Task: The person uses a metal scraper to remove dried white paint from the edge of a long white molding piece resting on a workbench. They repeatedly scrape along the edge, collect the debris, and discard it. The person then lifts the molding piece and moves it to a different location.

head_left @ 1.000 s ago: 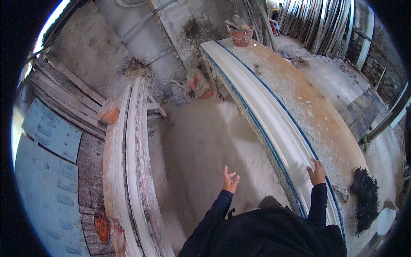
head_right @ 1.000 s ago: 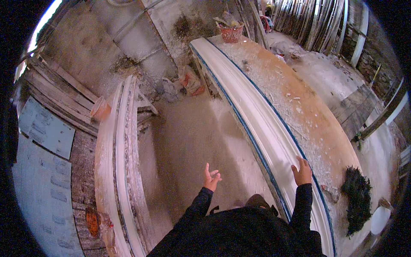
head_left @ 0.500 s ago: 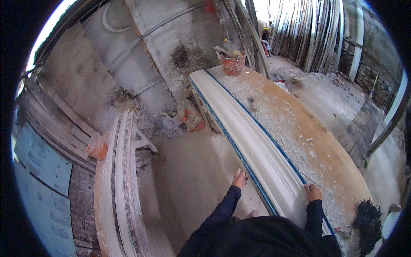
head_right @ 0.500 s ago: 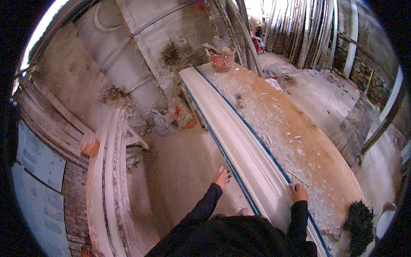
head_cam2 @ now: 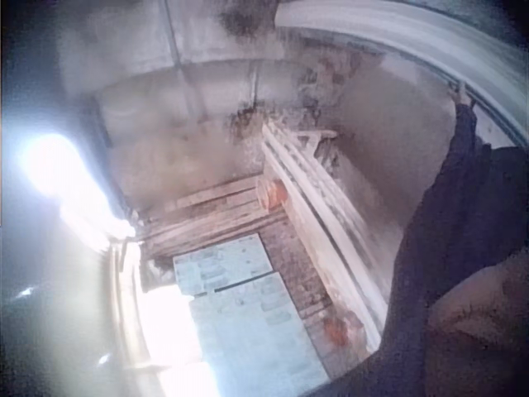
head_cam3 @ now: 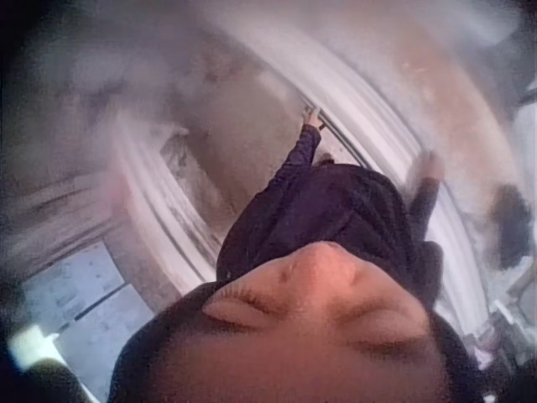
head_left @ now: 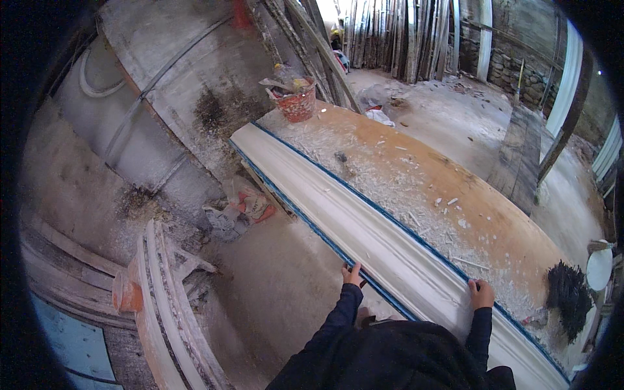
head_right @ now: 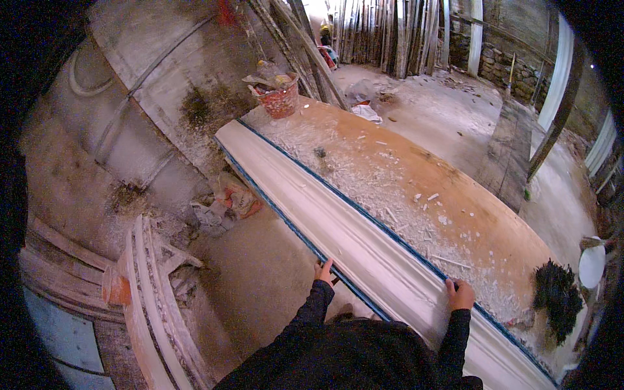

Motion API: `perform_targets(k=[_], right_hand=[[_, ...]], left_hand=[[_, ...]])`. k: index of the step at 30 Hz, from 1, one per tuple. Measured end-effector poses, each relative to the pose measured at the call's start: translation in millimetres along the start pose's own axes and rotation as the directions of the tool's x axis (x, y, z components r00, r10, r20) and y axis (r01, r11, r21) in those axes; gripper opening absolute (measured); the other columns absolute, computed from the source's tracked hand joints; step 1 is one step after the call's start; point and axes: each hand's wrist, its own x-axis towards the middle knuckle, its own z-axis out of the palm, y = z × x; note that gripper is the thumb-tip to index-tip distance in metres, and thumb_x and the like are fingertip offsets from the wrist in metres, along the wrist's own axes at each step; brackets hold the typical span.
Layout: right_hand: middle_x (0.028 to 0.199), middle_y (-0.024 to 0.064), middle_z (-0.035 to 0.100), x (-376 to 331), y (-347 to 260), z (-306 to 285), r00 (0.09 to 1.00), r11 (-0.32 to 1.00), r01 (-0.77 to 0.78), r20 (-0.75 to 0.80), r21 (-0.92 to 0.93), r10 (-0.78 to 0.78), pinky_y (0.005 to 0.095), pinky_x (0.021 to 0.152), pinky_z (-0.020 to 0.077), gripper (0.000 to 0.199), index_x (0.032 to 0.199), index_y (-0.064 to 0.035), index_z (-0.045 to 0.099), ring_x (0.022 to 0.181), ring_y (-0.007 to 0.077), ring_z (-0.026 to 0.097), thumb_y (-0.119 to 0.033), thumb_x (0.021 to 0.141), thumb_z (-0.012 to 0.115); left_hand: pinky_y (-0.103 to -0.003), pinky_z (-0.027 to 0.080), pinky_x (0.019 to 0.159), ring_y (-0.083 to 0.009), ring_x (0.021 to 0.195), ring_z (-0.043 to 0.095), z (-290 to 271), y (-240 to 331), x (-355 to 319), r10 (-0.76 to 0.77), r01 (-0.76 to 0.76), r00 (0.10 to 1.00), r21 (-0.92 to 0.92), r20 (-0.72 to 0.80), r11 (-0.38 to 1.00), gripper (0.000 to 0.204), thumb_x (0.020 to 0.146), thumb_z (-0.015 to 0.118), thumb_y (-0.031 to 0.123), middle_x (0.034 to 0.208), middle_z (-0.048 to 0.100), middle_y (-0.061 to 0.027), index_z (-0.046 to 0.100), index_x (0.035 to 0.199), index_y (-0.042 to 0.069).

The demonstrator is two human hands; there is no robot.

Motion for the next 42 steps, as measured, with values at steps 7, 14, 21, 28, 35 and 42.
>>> perform_targets(k=[7, 14, 21, 28, 35, 42], right_hand=[[0.067, 0.0188, 0.059, 3.7, -1.9, 1.5, 0.996, 0.996, -0.088, 0.027, -0.021, 0.089, 0.0413, 0.059, 0.0432, 0.052, 0.067, -0.001, 0.061, 0.065, 0.0341, 0.058, -0.052, 0.068, 0.06], [0.063, 0.0192, 0.057, 0.7, -36.3, 15.8, 0.998, 1.0, 0.006, 0.069, -0.027, -0.004, 0.0415, 0.059, 0.0426, 0.057, 0.064, -0.001, 0.06, 0.063, 0.0346, 0.056, -0.058, 0.065, 0.06], [0.061, 0.0199, 0.056, -11.7, -20.5, -5.8, 0.991, 0.991, -0.131, 0.014, -0.009, 0.131, 0.0413, 0.057, 0.0422, 0.061, 0.063, 0.0004, 0.059, 0.063, 0.0351, 0.056, -0.06, 0.065, 0.058], [0.063, 0.0206, 0.055, -15.2, -19.8, 2.7, 0.996, 0.996, -0.092, -0.008, -0.008, 0.092, 0.0422, 0.058, 0.0404, 0.058, 0.063, 0.0007, 0.059, 0.062, 0.0351, 0.054, -0.057, 0.063, 0.061], [0.062, 0.02, 0.057, -14.7, -17.1, 3.2, 0.991, 0.992, -0.126, -0.055, -0.017, 0.125, 0.041, 0.058, 0.0426, 0.055, 0.066, -0.0001, 0.062, 0.062, 0.0343, 0.057, -0.055, 0.065, 0.061], [0.064, 0.0205, 0.056, -12.9, -31.3, -7.0, 0.98, 0.981, -0.193, 0.053, 0.011, 0.192, 0.041, 0.06, 0.0421, 0.058, 0.064, 0.0019, 0.058, 0.064, 0.0352, 0.055, -0.056, 0.066, 0.06]], left_hand=[[-0.037, 0.045, 0.076, -0.0246, 0.097, 0.049, -5.6, 10.5, 10.1, -0.064, 0.065, 0.997, -0.043, 0.038, 0.997, 0.063, 0.073, 0.064, 0.031, 0.109, 0.047, -0.0132, 0.036, 0.12, 0.0], [-0.036, 0.045, 0.07, -0.0199, 0.096, 0.047, -113.6, -64.9, 123.8, 0.112, -0.096, 0.977, 0.095, -0.181, 0.991, 0.057, 0.075, 0.062, 0.035, 0.106, 0.049, -0.0044, 0.04, 0.118, 0.006], [-0.031, 0.043, 0.071, -0.0188, 0.083, 0.049, -37.2, 10.2, 85.2, 0.287, -0.298, 0.94, -0.037, -0.184, 0.954, 0.059, 0.075, 0.066, 0.026, 0.101, 0.051, -0.0135, 0.04, 0.117, -0.005], [-0.027, 0.044, 0.065, -0.0152, 0.075, 0.05, -75.3, 13.6, 113.6, 0.292, -0.276, 0.948, 0.123, -0.129, 0.953, 0.052, 0.074, 0.068, 0.02, 0.095, 0.053, -0.0094, 0.044, 0.112, -0.006], [-0.031, 0.046, 0.061, -0.0182, 0.079, 0.054, -56.8, 40.4, 84.9, 0.045, -0.057, 0.995, -0.142, -0.087, 0.988, 0.043, 0.076, 0.062, 0.005, 0.1, 0.055, -0.0069, 0.045, 0.115, -0.001], [-0.031, 0.046, 0.07, -0.0193, 0.087, 0.053, -76.4, 28.7, 103.8, 0.19, -0.183, 0.976, 0.072, -0.107, 0.98, 0.051, 0.073, 0.066, 0.005, 0.103, 0.053, -0.0109, 0.042, 0.116, -0.007]])
